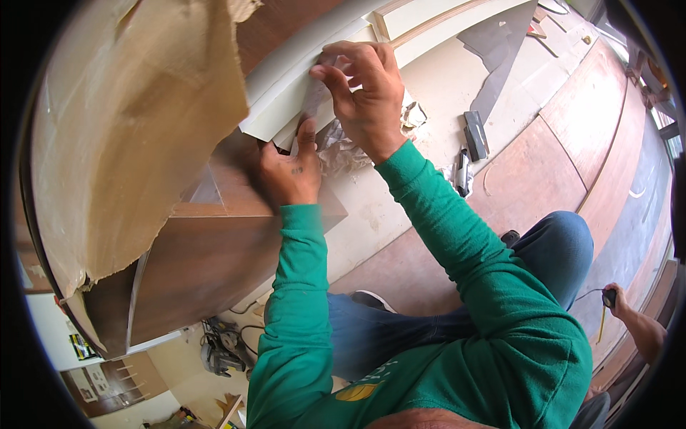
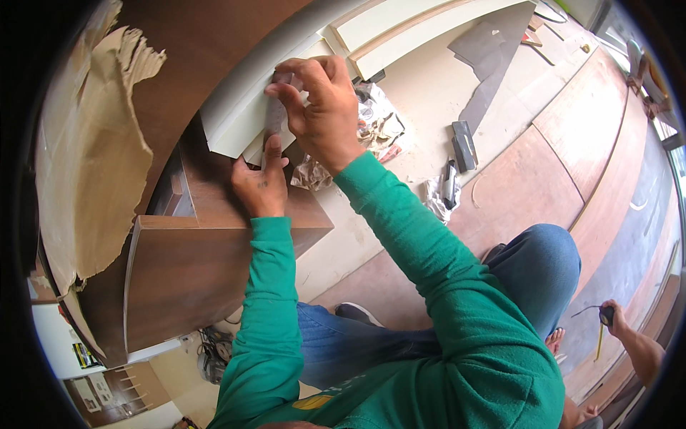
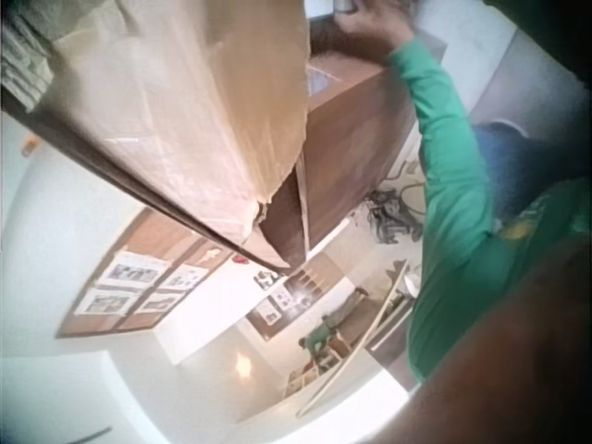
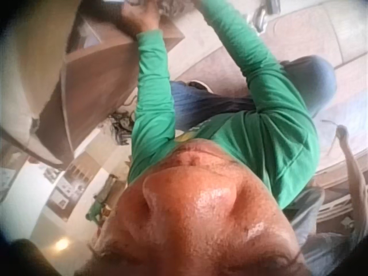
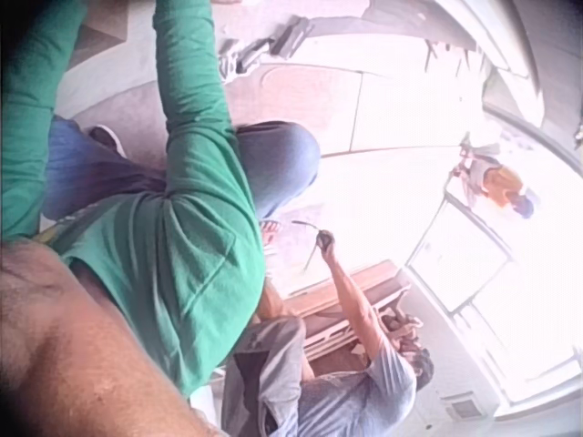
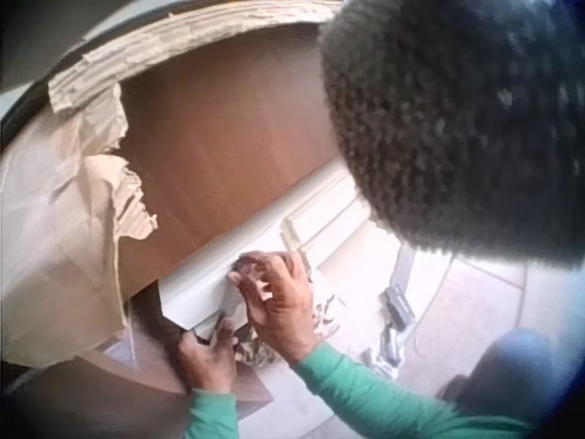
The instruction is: The person is installing a white trim piece on a wooden cabinet. They use a metal ruler to measure and align the trim, then use a utility knife to cut it to size. The person repeatedly checks the fit and makes adjustments.
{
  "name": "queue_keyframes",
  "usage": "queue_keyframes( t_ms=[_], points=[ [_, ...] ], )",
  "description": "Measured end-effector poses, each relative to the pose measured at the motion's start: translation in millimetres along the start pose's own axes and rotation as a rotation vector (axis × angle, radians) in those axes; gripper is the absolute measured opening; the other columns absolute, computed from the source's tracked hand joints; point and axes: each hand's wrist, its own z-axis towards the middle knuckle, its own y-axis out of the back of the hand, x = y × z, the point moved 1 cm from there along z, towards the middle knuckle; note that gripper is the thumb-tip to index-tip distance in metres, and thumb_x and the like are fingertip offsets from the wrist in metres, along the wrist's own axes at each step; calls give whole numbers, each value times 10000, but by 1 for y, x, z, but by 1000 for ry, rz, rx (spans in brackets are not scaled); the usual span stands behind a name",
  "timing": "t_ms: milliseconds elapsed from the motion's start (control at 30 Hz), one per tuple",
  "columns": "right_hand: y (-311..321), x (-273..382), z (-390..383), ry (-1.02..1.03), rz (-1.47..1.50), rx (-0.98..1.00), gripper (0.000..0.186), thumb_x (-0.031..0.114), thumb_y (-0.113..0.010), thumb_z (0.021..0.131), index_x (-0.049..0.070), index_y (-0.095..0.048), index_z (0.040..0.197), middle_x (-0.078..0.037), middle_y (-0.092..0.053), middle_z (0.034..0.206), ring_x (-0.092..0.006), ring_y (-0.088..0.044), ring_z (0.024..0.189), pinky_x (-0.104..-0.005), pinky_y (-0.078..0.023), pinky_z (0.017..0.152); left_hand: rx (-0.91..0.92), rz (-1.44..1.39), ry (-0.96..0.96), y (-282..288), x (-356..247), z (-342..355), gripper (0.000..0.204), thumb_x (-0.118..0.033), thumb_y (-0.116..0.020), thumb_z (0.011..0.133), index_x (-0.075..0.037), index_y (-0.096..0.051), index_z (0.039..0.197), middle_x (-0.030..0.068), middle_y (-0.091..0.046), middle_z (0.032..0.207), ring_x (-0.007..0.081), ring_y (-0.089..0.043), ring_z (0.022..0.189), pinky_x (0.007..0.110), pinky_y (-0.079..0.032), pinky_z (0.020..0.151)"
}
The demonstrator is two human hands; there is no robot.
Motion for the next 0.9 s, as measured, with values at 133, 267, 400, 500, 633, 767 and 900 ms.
queue_keyframes(
  t_ms=[133, 267, 400, 500, 633, 767, 900],
  points=[
    [2, -2, 12, 55, -45, 37, 300, 60, -941, 821, 129, -797, 1075, -64, -675, 994, -240, -653, 858, -395, -580, 728, -5, 53, -35, 0, 5, -2, 720, -466, -880, 978, 138, -690, 1320, 176, -809, 1139, 209, -789, 799, 331, -690, 706],
    [5, -4, 17, -9, 17, 69, 327, 10, -947, 784, 135, -802, 1049, -66, -669, 981, -232, -650, 844, -398, -571, 716, 116, 103, 79, 8, 9, -3, 739, -529, -807, 1026, 128, -680, 1340, 170, -793, 1169, 201, -778, 761, 333, -662, 687],
    [3, -4, 17, -27, 83, 79, 349, -25, -931, 793, 128, -795, 1076, -68, -651, 991, -227, -679, 878, -390, -577, 718, 121, 3, 76, 6, 7, 0, 709, -534, -783, 1045, 106, -690, 1335, 161, -773, 1212, 196, -754, 755, 324, -630, 647],
    [1, -8, 19, 22, 85, 107, 313, 30, -930, 824, 138, -789, 1082, -77, -645, 1019, -230, -704, 923, -396, -580, 729, 188, -29, 77, 9, 2, 5, 750, -588, -771, 1033, 85, -683, 1353, 145, -781, 1108, 246, -765, 753, 339, -610, 632],
    [10, 0, 24, 141, -105, 137, 314, 106, -929, 820, 160, -779, 1091, -73, -644, 1049, -237, -695, 917, -406, -576, 754, 280, 18, 176, 14, -10, 4, 714, -560, -783, 1034, 85, -700, 1328, 167, -781, 1121, 226, -748, 696, 333, -615, 630],
    [13, 6, 44, 305, -81, 201, 271, 127, -903, 831, 129, -720, 1030, -79, -654, 1039, -296, -670, 957, -424, -546, 844, 254, 82, 142, 10, -6, 2, 689, -516, -788, 1045, 103, -672, 1326, 168, -756, 1180, 213, -742, 746, 320, -633, 616],
    [24, 11, 65, 457, -185, 458, 267, 135, -880, 861, 99, -691, 1046, -104, -650, 1025, -324, -664, 960, -435, -534, 852, 148, 123, 10, 5, 13, 2, 721, -555, -787, 1033, 96, -674, 1320, 159, -762, 1110, 215, -739, 713, 322, -620, 605]
  ],
)
